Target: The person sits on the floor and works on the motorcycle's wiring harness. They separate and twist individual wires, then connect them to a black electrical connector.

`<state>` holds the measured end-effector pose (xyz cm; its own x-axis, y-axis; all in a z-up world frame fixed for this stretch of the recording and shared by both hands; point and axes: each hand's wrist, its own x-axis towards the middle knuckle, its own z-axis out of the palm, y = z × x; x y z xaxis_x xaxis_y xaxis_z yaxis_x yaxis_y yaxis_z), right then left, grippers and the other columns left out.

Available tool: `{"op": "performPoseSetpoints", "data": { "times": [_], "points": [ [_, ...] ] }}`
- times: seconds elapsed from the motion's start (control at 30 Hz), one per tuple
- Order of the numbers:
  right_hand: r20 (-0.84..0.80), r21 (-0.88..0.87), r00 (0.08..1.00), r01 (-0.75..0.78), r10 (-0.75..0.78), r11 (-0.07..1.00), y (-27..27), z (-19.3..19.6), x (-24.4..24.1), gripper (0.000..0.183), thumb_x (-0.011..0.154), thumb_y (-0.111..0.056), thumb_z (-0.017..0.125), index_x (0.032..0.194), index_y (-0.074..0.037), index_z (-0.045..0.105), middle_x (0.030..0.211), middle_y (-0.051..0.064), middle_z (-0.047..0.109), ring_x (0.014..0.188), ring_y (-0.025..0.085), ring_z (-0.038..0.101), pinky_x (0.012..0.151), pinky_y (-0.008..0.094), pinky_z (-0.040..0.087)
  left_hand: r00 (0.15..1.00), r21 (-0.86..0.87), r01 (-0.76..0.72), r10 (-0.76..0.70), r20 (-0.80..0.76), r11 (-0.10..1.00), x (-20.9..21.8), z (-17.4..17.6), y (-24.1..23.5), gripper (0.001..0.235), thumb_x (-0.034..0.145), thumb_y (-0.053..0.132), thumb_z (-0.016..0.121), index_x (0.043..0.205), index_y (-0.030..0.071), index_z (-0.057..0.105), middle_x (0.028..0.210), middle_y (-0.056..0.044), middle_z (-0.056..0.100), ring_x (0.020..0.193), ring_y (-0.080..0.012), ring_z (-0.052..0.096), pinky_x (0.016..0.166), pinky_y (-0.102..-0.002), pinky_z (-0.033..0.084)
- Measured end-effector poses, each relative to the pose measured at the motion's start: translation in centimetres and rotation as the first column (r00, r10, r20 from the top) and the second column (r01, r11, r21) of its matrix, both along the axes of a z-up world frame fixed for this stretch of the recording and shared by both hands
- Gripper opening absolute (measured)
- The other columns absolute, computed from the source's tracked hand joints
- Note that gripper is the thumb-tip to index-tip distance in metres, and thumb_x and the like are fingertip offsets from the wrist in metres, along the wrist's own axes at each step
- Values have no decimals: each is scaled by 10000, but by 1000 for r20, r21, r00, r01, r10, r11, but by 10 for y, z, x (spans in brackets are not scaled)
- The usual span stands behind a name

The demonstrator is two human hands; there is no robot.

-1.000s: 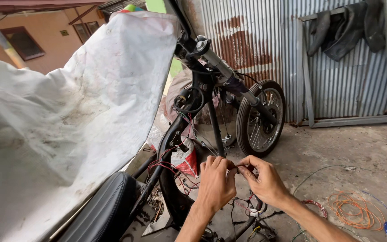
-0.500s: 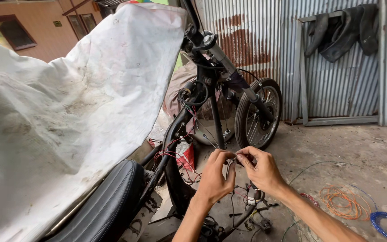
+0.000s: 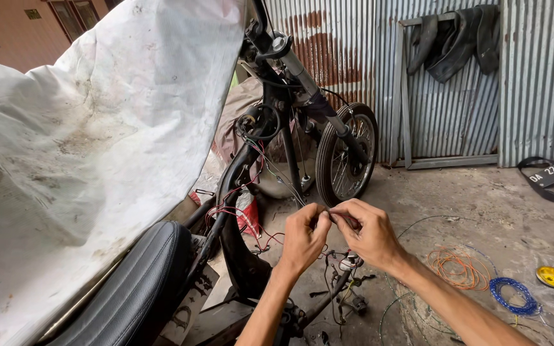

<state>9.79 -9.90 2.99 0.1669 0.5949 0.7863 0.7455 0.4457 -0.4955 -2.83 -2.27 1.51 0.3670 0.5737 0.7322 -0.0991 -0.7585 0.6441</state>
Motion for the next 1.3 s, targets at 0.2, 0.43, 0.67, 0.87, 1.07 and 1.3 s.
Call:
{"op": "performPoseSetpoints", "data": {
  "times": [0.2, 0.43, 0.67, 0.87, 1.07, 1.3],
  "points": [
    [-24, -6, 999, -25, 25, 1000, 1, 9, 2, 82, 793, -79, 664, 836, -124, 717, 710, 16, 685, 483, 103, 524, 425, 228, 432, 996, -338, 71, -84, -24, 939, -5, 21, -10, 185, 853, 116, 567, 706, 34, 644, 527, -70, 540, 572, -129, 463, 505, -282, 426],
    [-357, -193, 919, -246, 165, 950, 4, 12, -4, 152, 809, -57, 631, 916, -51, 738, 582, 30, 591, 547, 56, 439, 453, 191, 434, 997, -210, 61, -70, -35, 976, -23, 28, -1, 95, 836, 113, 651, 768, 46, 658, 592, -90, 546, 617, -139, 477, 549, -312, 453],
    [-559, -199, 775, -471, 295, 859, 25, 7, 3, 159, 877, -80, 593, 983, 21, 656, 638, 50, 561, 493, 61, 467, 407, 184, 381, 992, -193, 120, -114, 47, 974, -29, 25, 9, 35, 815, 78, 682, 806, 46, 675, 618, -55, 547, 642, -117, 462, 582, -297, 465],
    [-516, -239, 816, -429, 261, 871, 30, 3, 2, 163, 888, -107, 583, 983, 8, 650, 690, 70, 648, 593, 68, 521, 489, 180, 419, 997, 270, -76, 70, 33, 960, -30, 26, 17, 113, 755, 1, 696, 784, 109, 676, 700, -50, 625, 630, -185, 551, 601, -287, 475],
    [-223, -219, 963, -203, 154, 954, 15, 3, 3, 102, 865, -82, 594, 928, -37, 661, 675, 82, 622, 576, 122, 547, 504, 230, 452, 993, -203, 112, -114, -2, 973, -21, 17, 17, 78, 732, 52, 730, 785, 90, 689, 660, -11, 620, 635, -111, 522, 592, -243, 460],
    [118, -117, 986, -107, 121, 987, 13, -4, 8, 55, 853, -87, 608, 883, -97, 653, 752, 54, 635, 701, 215, 664, 640, 295, 528, 955, -623, 282, -279, 105, 729, -18, 2, 21, 139, 717, 38, 748, 831, 31, 668, 655, -6, 584, 648, -62, 525, 608, -197, 453]
  ]
}}
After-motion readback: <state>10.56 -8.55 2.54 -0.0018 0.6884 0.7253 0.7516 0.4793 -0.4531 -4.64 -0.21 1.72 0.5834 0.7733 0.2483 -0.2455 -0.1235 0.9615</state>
